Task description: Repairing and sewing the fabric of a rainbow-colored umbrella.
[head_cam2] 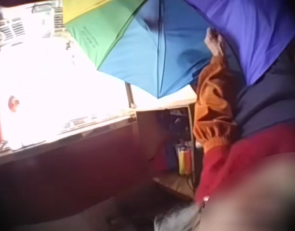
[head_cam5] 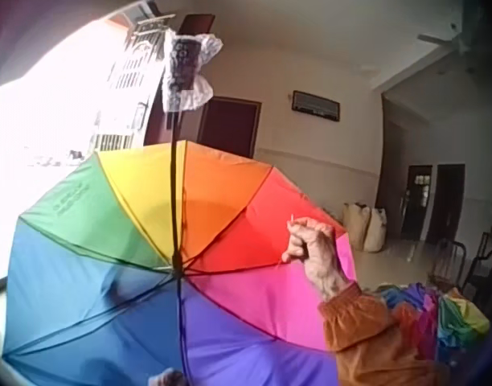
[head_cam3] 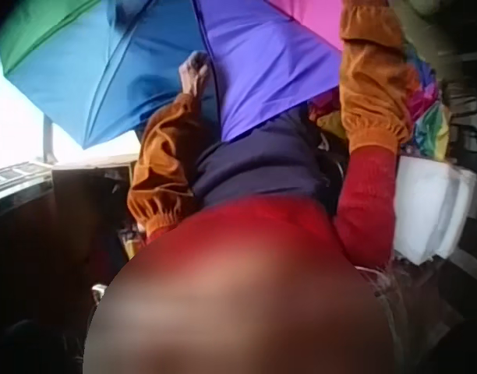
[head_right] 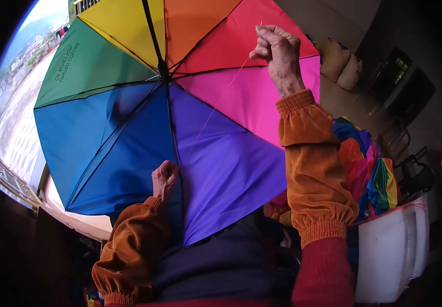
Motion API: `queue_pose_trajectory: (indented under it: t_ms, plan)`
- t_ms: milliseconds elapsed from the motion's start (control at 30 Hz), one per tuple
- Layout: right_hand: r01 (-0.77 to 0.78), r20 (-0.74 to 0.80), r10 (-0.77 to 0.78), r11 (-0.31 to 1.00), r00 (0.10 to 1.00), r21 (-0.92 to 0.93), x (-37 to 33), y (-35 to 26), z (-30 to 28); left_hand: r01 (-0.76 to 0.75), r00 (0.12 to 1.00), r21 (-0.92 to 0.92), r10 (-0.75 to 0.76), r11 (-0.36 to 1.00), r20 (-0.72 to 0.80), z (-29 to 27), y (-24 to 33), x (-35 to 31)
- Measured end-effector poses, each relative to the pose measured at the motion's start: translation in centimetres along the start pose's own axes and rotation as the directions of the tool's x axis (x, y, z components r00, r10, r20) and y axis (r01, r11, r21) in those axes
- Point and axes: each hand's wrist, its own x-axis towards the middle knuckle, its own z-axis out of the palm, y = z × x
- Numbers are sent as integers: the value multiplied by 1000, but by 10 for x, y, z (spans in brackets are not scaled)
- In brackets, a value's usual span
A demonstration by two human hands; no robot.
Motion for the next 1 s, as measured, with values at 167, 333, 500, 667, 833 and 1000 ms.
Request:
queue_pose_trajectory:
  t_ms: [167, 333, 500, 667, 833, 1000]
  plan:
    - [-64, 292, 65, 998, 954, -13, 40, 34, 9, -71, 986, 71, 59, 995, 156, -2, -8, 8]
    - [-356, 330, 492, 847, 805, -395, -76, 122, 65, 366, 919, -389, -395, 846, 5, -8, -21, 6]
    - [339, 747, 433, 696, 505, -633, -190, 209, 75, 374, 890, -508, -455, 776, -41, -15, -15, 3]
    - [224, 617, 509, 634, 600, -741, -205, 208, 91, 377, 886, -560, -463, 737, -12, -18, -11, 2]
    - [206, 546, 412, 629, 729, -750, -210, 216, 91, 446, 866, -568, -494, 692, 78, -22, 3, 2]
    - [14, 465, 455, 703, 760, -711, -209, 211, 91, 501, 823, -563, -563, 658, 75, -20, -4, 0]
